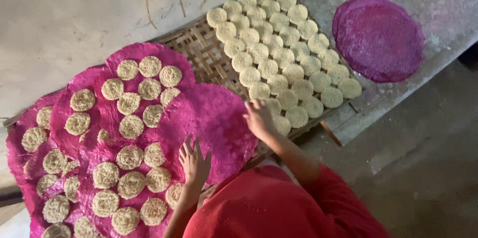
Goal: The person peels round rice crackers off pink plastic sheets and places them one at a time in rows on woven bamboo drying racks. They occasionally lift, flip, and reposition the plastic sheets to free more crackers, gradually filling the rack with neatly spaced discs.
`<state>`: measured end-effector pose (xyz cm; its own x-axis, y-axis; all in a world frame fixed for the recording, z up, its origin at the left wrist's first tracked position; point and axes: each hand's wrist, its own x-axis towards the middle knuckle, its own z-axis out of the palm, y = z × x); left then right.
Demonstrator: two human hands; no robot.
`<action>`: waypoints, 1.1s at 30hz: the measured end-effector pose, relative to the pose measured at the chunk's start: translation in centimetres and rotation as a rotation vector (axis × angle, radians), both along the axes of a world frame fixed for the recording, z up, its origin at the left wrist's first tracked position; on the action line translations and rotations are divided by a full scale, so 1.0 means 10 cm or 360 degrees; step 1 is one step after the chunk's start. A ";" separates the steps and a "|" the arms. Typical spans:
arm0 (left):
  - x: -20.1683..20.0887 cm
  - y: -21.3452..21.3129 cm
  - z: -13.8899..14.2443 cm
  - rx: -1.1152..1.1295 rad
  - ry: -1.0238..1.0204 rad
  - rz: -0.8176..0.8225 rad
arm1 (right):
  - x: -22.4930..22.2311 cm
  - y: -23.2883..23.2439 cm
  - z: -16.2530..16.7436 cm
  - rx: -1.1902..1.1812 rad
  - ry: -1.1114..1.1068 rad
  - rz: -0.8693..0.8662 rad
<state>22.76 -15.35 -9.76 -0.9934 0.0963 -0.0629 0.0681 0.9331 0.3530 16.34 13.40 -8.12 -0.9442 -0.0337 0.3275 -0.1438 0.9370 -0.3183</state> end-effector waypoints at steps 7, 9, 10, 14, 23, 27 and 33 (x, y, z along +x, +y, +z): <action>-0.03 0.25 0.10 0.0148 0.0092 0.0353 | -0.46 -0.12 0.00 -0.0034 0.0364 0.0305; -0.04 0.39 0.19 0.0214 0.0279 0.0399 | -0.47 0.12 0.12 -0.0317 0.0433 0.0227; -0.08 0.48 0.24 0.0250 0.0378 0.0426 | -0.53 0.29 0.21 -0.0457 0.0471 0.0194; -0.15 0.94 0.48 0.0316 0.0665 0.0437 | -0.99 1.78 0.73 -0.1178 0.0762 0.0385; -0.22 1.73 0.55 0.0320 0.0613 0.0546 | -0.74 5.46 1.08 -0.0411 0.0795 -0.1035; -0.28 1.85 0.44 0.0214 0.0512 0.0619 | -0.51 5.90 0.91 -0.0828 0.0585 -0.1451; -0.42 1.68 0.36 0.0197 0.0514 0.0608 | -0.42 5.75 0.70 -0.0285 0.0183 -0.1727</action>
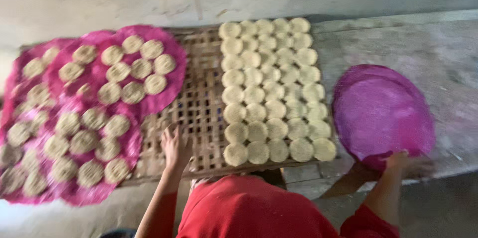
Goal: The person peels round rice crackers off pink plastic sheets and places them one at a time in rows on woven bamboo drying racks. They occasionally lift, flip, and reposition the plastic sheets to free more crackers, gradually filling the rack with neatly spaced discs.
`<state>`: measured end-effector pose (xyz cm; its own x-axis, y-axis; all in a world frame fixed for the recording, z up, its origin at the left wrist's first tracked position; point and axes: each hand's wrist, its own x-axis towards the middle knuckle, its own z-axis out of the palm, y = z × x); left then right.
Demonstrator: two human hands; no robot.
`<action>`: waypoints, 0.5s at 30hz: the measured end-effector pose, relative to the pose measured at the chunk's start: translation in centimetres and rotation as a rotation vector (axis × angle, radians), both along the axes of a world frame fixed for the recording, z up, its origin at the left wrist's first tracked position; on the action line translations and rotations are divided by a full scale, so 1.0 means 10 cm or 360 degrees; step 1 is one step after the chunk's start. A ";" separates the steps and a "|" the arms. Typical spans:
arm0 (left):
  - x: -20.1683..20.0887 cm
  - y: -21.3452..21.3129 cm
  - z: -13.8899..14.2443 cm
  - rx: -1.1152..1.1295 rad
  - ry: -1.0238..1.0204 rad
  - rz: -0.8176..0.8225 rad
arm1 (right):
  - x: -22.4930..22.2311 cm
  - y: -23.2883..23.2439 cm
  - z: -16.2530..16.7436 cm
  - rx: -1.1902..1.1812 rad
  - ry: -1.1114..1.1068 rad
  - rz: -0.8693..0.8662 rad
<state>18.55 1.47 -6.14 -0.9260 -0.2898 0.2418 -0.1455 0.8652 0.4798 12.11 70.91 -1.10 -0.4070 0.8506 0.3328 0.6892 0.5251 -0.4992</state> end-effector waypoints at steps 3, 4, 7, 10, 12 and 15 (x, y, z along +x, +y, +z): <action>-0.14 -0.27 -0.05 0.0011 -0.0147 0.0154 | -0.11 -0.55 -0.13 0.0182 0.0280 0.0296; -0.19 -0.40 -0.06 -0.0003 -0.0134 0.0150 | -0.17 -0.83 -0.18 0.0149 0.0383 0.0485; -0.36 -0.84 -0.08 -0.0251 -0.0032 0.0138 | -0.42 -1.99 -0.33 0.0099 0.0546 0.1138; -0.55 -1.38 -0.01 -0.0221 -0.0289 0.0136 | -0.70 -3.38 -0.34 0.0255 0.0674 0.1814; -0.62 -1.78 0.08 -0.0177 -0.0301 0.0183 | -0.82 -4.40 -0.33 0.0013 0.0694 0.2204; -0.75 -2.39 0.24 -0.0113 -0.0312 0.0201 | -1.01 -5.78 -0.28 -0.0350 0.0332 0.2576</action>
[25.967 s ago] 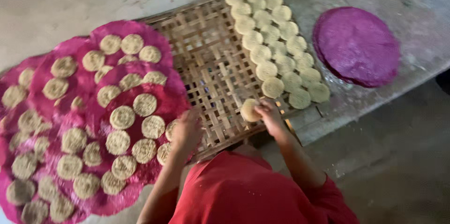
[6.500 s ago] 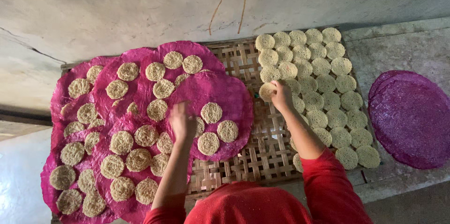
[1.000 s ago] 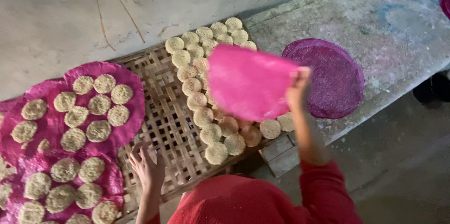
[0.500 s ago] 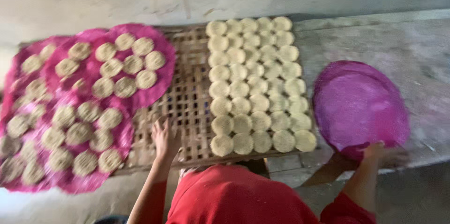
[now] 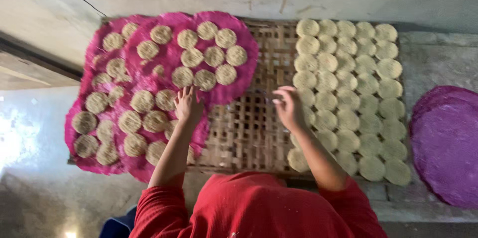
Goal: The person peels round rice crackers off pink plastic sheets and places them one at a time in rows on woven bamboo drying racks. They occasionally lift, flip, and reposition the plastic sheets to free more crackers, gradually filling the rack with neatly spaced discs.
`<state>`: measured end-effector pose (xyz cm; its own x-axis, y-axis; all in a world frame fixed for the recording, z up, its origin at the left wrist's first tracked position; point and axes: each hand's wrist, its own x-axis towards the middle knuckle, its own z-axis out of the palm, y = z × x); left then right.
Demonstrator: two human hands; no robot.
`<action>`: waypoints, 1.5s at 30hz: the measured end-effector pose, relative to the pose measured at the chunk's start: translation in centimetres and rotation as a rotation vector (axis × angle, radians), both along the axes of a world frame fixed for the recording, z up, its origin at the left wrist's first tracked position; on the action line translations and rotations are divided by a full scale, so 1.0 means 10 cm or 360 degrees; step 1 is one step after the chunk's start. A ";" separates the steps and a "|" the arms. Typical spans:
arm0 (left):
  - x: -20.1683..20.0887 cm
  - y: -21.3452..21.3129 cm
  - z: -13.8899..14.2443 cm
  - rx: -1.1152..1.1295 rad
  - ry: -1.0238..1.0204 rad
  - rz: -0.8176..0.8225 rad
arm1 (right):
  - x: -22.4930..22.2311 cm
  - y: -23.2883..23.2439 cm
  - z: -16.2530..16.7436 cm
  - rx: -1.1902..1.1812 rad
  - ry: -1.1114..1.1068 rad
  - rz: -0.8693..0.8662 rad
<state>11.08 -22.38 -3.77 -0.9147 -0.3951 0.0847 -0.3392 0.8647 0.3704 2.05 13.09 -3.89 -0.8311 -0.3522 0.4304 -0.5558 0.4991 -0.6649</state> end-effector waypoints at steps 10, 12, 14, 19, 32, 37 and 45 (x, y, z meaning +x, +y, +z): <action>-0.46 -0.78 0.05 0.0156 -0.0090 -0.0317 | -0.59 -2.16 -0.11 0.0699 -0.0305 0.0341; -0.55 -0.80 0.06 0.0121 -0.0037 -0.0394 | -0.62 -2.25 -0.18 0.0959 -0.0419 0.0352; -0.69 -0.80 0.09 0.0151 0.0002 -0.0446 | -0.61 -2.31 -0.20 0.0951 0.0291 0.0288; -1.29 -0.69 0.16 0.0018 0.0289 -0.0482 | -0.66 -2.31 -0.07 0.0829 -0.0184 0.0211; -2.58 -0.39 0.30 0.0071 0.0113 -0.0534 | -1.78 -1.19 0.07 -0.1543 -0.2234 -0.0266; -2.74 -0.34 0.26 0.0072 -0.0219 -0.0492 | -2.34 -0.67 0.49 -0.1214 -0.1677 -0.0698; -2.84 -0.33 0.23 0.0155 -0.0168 -0.0368 | -2.93 -0.82 0.20 0.0007 -0.0319 -0.0655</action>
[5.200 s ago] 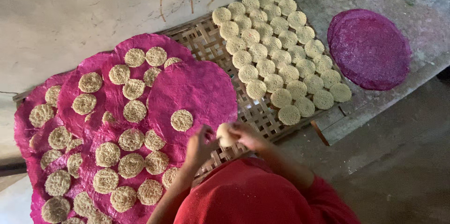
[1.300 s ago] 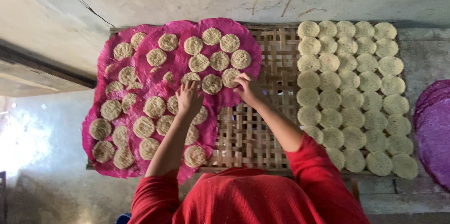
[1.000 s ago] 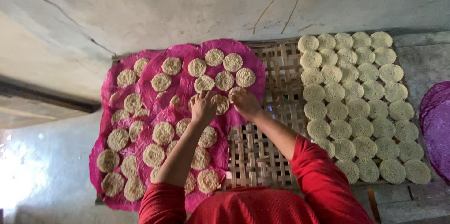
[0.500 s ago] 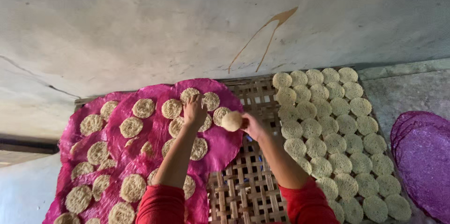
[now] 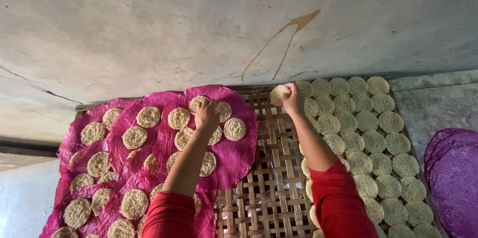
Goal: The person peels round rice crackers off pink plastic sheets and places them one at a time in rows on woven bamboo drying racks. They occasionally lift, flip, and reposition the plastic sheets to free more crackers, gradually filling the rack with neatly spaced discs.
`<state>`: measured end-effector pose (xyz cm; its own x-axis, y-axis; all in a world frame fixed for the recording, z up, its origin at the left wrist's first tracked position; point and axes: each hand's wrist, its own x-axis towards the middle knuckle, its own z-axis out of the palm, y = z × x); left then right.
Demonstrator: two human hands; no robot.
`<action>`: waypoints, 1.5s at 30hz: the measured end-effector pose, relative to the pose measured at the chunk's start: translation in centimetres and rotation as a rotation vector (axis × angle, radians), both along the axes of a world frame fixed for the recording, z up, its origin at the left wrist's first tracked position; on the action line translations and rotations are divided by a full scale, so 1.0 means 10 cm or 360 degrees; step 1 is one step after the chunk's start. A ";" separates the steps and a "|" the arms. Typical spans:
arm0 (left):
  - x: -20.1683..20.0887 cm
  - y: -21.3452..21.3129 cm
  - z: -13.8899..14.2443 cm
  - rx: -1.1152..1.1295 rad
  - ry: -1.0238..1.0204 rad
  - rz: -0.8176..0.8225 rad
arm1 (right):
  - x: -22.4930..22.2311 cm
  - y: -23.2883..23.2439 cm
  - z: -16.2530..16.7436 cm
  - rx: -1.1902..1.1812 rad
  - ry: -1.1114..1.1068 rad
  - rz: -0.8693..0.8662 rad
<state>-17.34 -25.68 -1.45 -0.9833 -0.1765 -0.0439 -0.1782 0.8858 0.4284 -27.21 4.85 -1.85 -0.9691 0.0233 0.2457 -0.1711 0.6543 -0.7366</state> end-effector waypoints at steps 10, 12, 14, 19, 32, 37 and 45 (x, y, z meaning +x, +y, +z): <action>0.04 0.01 -0.08 -0.0047 0.0093 -0.0097 | 0.09 -0.09 0.10 0.0912 0.0692 -0.0129; 0.03 0.13 -0.09 -0.0095 0.0129 -0.0164 | 0.32 -0.26 0.11 0.0708 0.0856 -0.0131; 0.03 0.32 -0.09 -0.0158 -0.0032 -0.0212 | 0.68 -0.41 0.08 0.0299 -0.0805 0.0258; 0.31 0.87 -0.20 0.0473 -0.0222 -0.0092 | 1.07 -0.66 -0.13 -0.1345 -0.1360 0.0293; 0.61 0.48 -0.31 0.0092 -0.0049 -0.0316 | 0.57 0.36 -0.14 0.0462 -0.0207 0.0066; 0.42 0.48 -0.31 -0.0297 -0.0126 -0.0523 | 0.59 0.32 -0.07 0.1120 0.0149 -0.0092; 0.70 1.03 -0.21 0.0832 -0.0257 -0.0278 | 1.47 -0.25 -0.28 -0.1497 -0.1440 0.0422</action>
<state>-10.34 -15.33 -3.58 -0.9696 0.0737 -0.2335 -0.1475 0.5857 0.7970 -12.49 2.34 -4.67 -0.7829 -0.3853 -0.4885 0.5728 -0.1399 -0.8077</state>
